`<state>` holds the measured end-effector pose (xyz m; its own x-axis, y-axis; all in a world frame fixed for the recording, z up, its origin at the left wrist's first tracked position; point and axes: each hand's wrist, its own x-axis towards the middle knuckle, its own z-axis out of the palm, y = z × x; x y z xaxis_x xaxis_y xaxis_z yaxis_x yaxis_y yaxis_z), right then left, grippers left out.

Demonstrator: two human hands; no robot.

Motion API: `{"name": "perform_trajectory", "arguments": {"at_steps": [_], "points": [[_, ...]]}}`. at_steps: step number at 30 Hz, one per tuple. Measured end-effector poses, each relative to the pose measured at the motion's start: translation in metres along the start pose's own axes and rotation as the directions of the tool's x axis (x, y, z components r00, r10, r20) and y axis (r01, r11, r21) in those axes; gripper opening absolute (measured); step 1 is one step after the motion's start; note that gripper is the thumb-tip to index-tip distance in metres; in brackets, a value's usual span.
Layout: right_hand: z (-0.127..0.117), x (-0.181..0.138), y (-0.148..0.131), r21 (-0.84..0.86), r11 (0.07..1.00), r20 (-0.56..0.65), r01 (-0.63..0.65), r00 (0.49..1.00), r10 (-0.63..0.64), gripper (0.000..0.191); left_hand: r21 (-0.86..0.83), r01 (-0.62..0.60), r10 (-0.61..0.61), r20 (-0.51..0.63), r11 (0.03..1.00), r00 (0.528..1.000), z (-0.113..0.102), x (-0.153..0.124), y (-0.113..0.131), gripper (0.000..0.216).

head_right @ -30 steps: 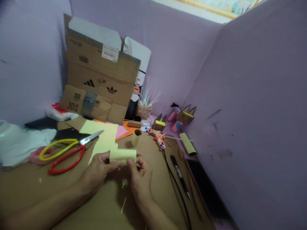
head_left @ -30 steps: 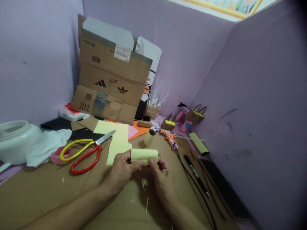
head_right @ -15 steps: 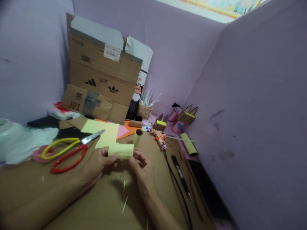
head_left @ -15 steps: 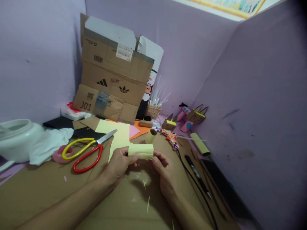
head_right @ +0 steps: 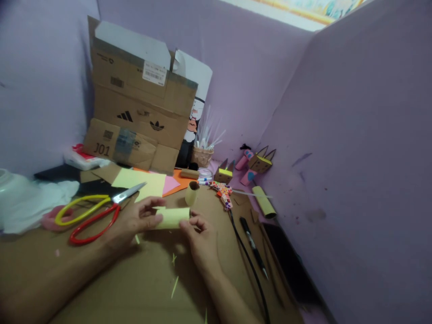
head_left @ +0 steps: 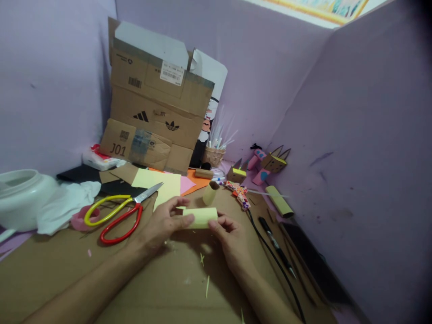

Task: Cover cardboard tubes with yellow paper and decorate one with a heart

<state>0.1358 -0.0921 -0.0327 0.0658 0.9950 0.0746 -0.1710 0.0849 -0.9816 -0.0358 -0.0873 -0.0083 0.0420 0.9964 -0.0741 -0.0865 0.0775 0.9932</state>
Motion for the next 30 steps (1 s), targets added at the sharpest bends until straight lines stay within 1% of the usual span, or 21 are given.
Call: {"name": "perform_trajectory", "arguments": {"at_steps": [2, 4, 5, 7, 8, 9, 10, 11, 13, 14, 15, 16, 18, 19, 20, 21, 23, 25, 26, 28, 30], "points": [[0.002, -0.001, 0.000, -0.005, 1.000, 0.005, -0.003, 1.000, 0.003, 0.019, 0.127, -0.004, -0.015, 0.144, 0.992, 0.990, 0.003, -0.002, 0.000, 0.045], [0.003, -0.002, 0.000, 0.036, 0.999, 0.004, 0.016, 1.000, -0.016, 0.016, 0.244, -0.032, -0.021, 0.212, 0.969, 0.977, 0.007, -0.005, 0.000, 0.036], [0.004, -0.003, 0.000, 0.072, 0.997, 0.015, 0.035, 0.999, -0.036, 0.019, 0.260, -0.054, -0.007, 0.226, 0.964, 0.974, 0.009, -0.006, 0.000, 0.033], [0.004, -0.004, -0.001, 0.129, 0.988, 0.067, 0.080, 0.994, -0.089, 0.041, 0.209, -0.103, 0.042, 0.280, 0.972, 0.959, 0.012, -0.008, 0.000, 0.034], [0.004, -0.005, -0.002, 0.121, 0.987, 0.109, 0.102, 0.987, -0.116, 0.052, 0.161, -0.126, 0.069, 0.322, 0.979, 0.944, 0.014, -0.008, -0.001, 0.036], [0.003, -0.005, -0.004, 0.078, 0.988, 0.158, 0.133, 0.977, -0.144, 0.058, 0.114, -0.147, 0.096, 0.362, 0.983, 0.927, 0.015, -0.009, -0.002, 0.038], [0.003, -0.006, -0.005, 0.013, 0.984, 0.204, 0.178, 0.963, -0.177, 0.061, 0.086, -0.165, 0.118, 0.396, 0.983, 0.911, 0.016, -0.009, -0.004, 0.039], [0.002, -0.006, -0.007, -0.062, 0.970, 0.246, 0.237, 0.945, -0.215, 0.060, 0.092, -0.192, 0.136, 0.423, 0.977, 0.896, 0.017, -0.009, -0.007, 0.041], [0.001, -0.006, -0.009, -0.191, 0.914, 0.317, 0.357, 0.904, -0.286, 0.053, 0.174, -0.267, 0.165, 0.449, 0.948, 0.878, 0.021, -0.009, -0.013, 0.041], [0.001, -0.005, -0.008, -0.231, 0.889, 0.339, 0.395, 0.889, -0.307, 0.049, 0.234, -0.311, 0.181, 0.451, 0.921, 0.874, 0.022, -0.009, -0.017, 0.041], [0.002, -0.005, -0.006, -0.253, 0.879, 0.347, 0.405, 0.886, -0.308, 0.045, 0.313, -0.358, 0.200, 0.441, 0.880, 0.875, 0.023, -0.008, -0.020, 0.042], [0.002, -0.004, -0.004, -0.252, 0.893, 0.341, 0.374, 0.897, -0.280, 0.042, 0.403, -0.402, 0.221, 0.423, 0.822, 0.879, 0.024, -0.008, -0.024, 0.044], [0.004, -0.002, 0.002, -0.194, 0.950, 0.308, 0.245, 0.935, -0.178, 0.038, 0.563, -0.450, 0.259, 0.387, 0.694, 0.885, 0.023, -0.007, -0.027, 0.048], [0.004, -0.001, 0.005, -0.155, 0.972, 0.291, 0.175, 0.948, -0.125, 0.037, 0.624, -0.456, 0.266, 0.377, 0.635, 0.887, 0.022, -0.007, -0.028, 0.046], [0.005, 0.000, 0.008, -0.121, 0.986, 0.282, 0.119, 0.956, -0.081, 0.037, 0.665, -0.441, 0.257, 0.361, 0.603, 0.896, 0.020, -0.006, -0.027, 0.041], [0.005, 0.000, 0.010, -0.102, 0.991, 0.281, 0.083, 0.958, -0.052, 0.035, 0.683, -0.409, 0.239, 0.334, 0.605, 0.912, 0.017, -0.006, -0.025, 0.033], [0.005, 0.001, 0.011, -0.108, 0.992, 0.282, 0.067, 0.959, -0.034, 0.029, 0.693, -0.333, 0.223, 0.247, 0.639, 0.943, 0.012, -0.007, -0.018, 0.018], [0.005, 0.001, 0.010, -0.121, 0.991, 0.277, 0.060, 0.960, -0.024, 0.023, 0.675, -0.255, 0.236, 0.121, 0.693, 0.964, 0.008, -0.007, -0.011, 0.016], [0.005, 0.001, 0.010, -0.127, 0.990, 0.276, 0.060, 0.961, -0.023, 0.021, 0.649, -0.235, 0.250, 0.071, 0.723, 0.966, 0.007, -0.008, -0.008, 0.016], [0.005, 0.001, 0.010, -0.140, 0.988, 0.277, 0.067, 0.960, -0.026, 0.019, 0.589, -0.232, 0.278, 0.014, 0.774, 0.961, 0.008, -0.010, -0.003, 0.015], [0.005, 0.001, 0.011, -0.159, 0.983, 0.280, 0.087, 0.959, -0.039, 0.019, 0.558, -0.270, 0.315, 0.017, 0.784, 0.949, 0.010, -0.012, -0.002, 0.013]]}}
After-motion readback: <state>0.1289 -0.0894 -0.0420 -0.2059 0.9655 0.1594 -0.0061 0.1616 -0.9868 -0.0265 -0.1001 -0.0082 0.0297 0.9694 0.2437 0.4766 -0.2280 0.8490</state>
